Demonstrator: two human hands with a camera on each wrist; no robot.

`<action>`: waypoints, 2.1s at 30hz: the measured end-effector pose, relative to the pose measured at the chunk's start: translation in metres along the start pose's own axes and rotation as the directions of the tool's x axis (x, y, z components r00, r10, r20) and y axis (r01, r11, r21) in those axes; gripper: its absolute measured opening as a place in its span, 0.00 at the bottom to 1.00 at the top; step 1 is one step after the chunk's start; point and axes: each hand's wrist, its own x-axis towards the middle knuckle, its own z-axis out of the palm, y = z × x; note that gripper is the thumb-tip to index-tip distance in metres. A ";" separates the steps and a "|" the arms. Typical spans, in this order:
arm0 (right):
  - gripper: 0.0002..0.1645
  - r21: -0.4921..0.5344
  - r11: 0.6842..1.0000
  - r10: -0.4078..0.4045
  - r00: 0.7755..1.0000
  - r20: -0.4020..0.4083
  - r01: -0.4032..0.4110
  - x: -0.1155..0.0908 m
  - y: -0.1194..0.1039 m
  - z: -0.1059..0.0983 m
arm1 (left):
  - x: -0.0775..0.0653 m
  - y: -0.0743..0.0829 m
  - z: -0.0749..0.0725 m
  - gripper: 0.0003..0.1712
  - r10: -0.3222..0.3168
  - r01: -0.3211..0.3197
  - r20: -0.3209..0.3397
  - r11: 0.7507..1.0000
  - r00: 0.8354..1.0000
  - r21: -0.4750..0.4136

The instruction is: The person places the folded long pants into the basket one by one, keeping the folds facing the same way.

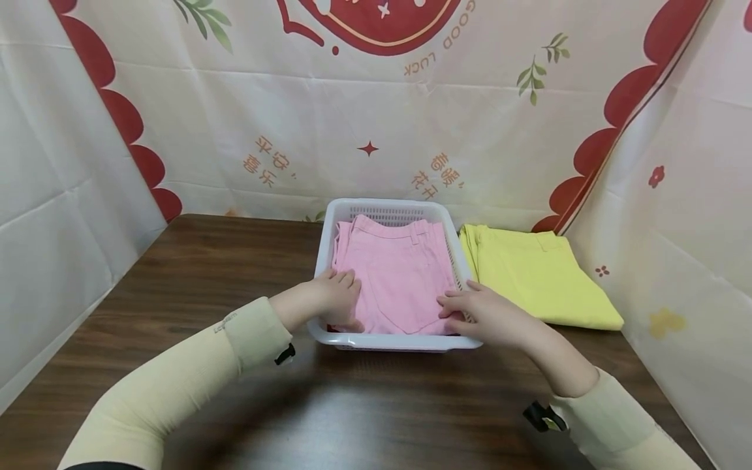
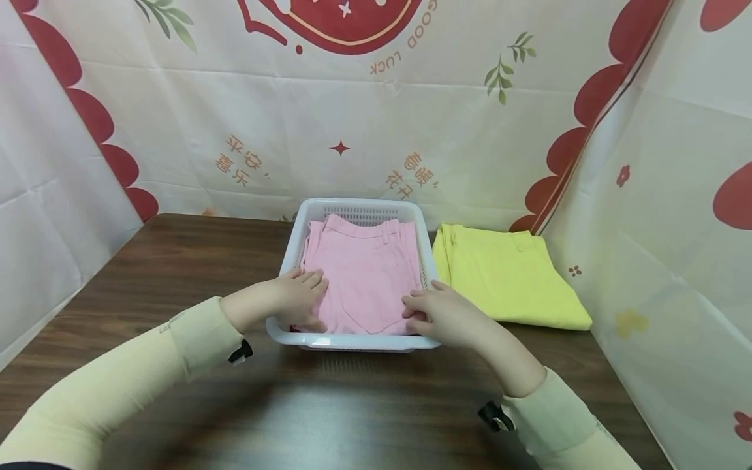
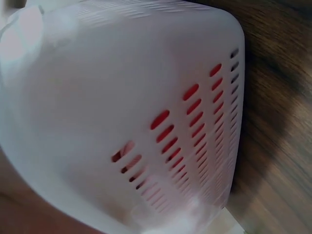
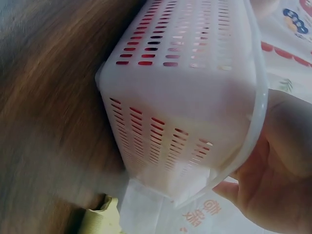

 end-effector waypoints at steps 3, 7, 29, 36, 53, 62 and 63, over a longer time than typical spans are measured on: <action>0.13 0.033 0.999 -0.023 0.999 -0.029 0.024 -0.005 0.001 0.000 | -0.003 0.000 -0.004 0.52 0.022 -0.022 -0.011 0.999 1.000 -0.032; 0.15 0.097 0.995 -0.015 0.998 -0.068 0.021 -0.010 0.001 -0.002 | -0.005 -0.001 -0.011 0.41 0.051 -0.053 -0.013 0.988 0.999 -0.143; 0.12 0.215 0.973 0.193 0.829 -0.525 -0.090 -0.042 0.010 -0.021 | -0.007 0.026 -0.056 0.34 0.158 -0.220 -0.165 0.840 0.974 -0.497; 0.12 0.313 0.934 0.330 0.760 -0.561 -0.174 -0.056 0.016 -0.026 | -0.001 0.045 -0.064 0.31 0.067 -0.282 -0.336 0.705 0.940 -0.651; 0.16 0.456 0.856 0.490 0.657 -0.572 -0.241 -0.083 0.040 -0.042 | 0.026 0.107 -0.069 0.29 -0.237 -0.338 -0.413 0.301 0.879 -0.892; 0.21 0.478 0.804 0.586 0.605 -0.538 -0.353 -0.100 0.055 -0.047 | 0.044 0.137 -0.073 0.29 -0.294 -0.360 -0.348 0.016 0.890 -0.933; 0.21 0.484 0.799 0.592 0.603 -0.534 -0.356 -0.102 0.057 -0.047 | 0.045 0.140 -0.073 0.29 -0.292 -0.362 -0.340 -0.023 0.894 -0.932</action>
